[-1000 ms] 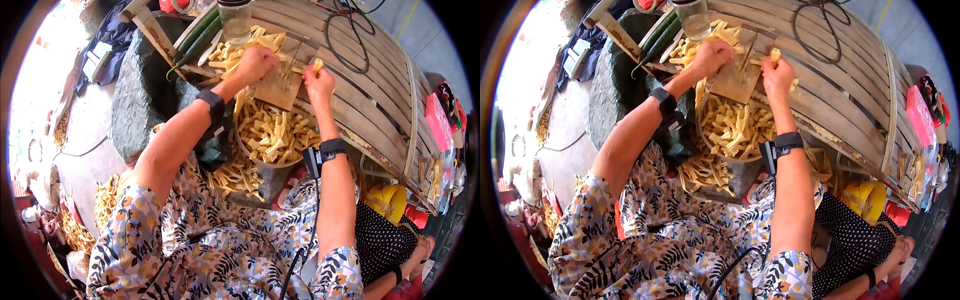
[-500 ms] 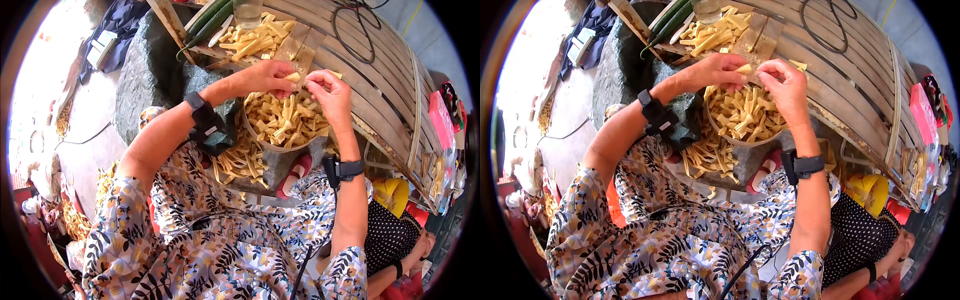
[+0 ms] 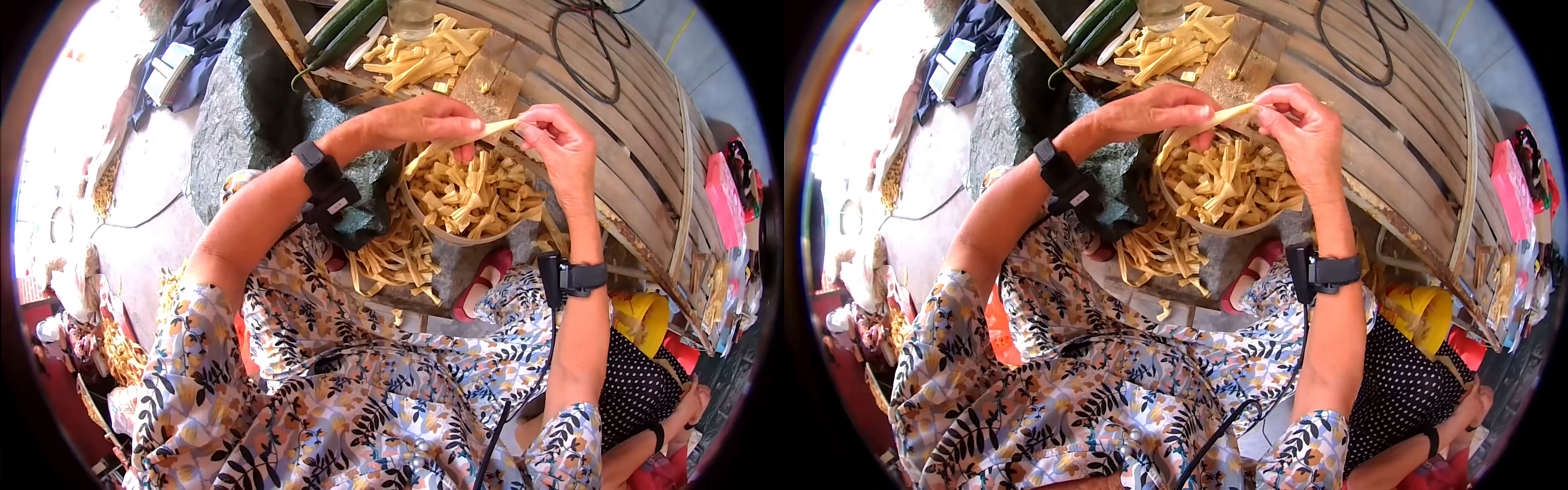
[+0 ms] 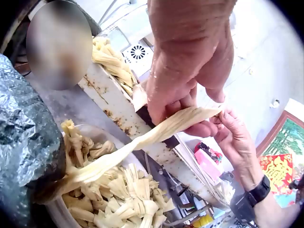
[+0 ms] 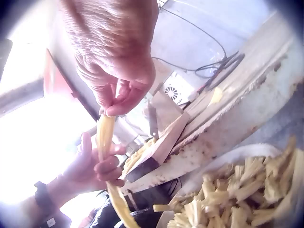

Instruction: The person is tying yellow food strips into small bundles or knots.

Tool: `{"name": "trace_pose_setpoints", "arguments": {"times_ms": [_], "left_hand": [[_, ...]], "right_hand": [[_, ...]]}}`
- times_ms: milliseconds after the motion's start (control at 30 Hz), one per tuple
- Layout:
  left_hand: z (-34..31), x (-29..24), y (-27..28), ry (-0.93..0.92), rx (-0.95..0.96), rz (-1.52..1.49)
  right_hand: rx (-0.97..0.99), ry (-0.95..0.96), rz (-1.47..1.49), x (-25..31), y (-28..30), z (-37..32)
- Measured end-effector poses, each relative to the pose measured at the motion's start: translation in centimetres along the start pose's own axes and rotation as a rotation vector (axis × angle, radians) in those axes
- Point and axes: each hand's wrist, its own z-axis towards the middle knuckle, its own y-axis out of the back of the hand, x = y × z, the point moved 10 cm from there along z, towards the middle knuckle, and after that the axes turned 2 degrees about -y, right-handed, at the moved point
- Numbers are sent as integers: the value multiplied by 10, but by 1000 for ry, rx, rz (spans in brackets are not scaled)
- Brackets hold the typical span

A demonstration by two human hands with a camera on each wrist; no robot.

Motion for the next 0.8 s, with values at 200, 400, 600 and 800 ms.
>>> {"name": "trace_pose_setpoints", "arguments": {"times_ms": [200,400,600,800], "left_hand": [[-3,15,18,71,-275,-19],[-5,-33,-19,-352,-393,655],[-5,-30,-38,-345,-218,696],[-8,43,-32,62,44,295]], "right_hand": [[-67,-25,-5,15,12,-2],[-50,-144,-198,-29,0,-5],[201,-644,-320,-82,-25,-41],[34,-582,-235,-71,18,-43]]}}
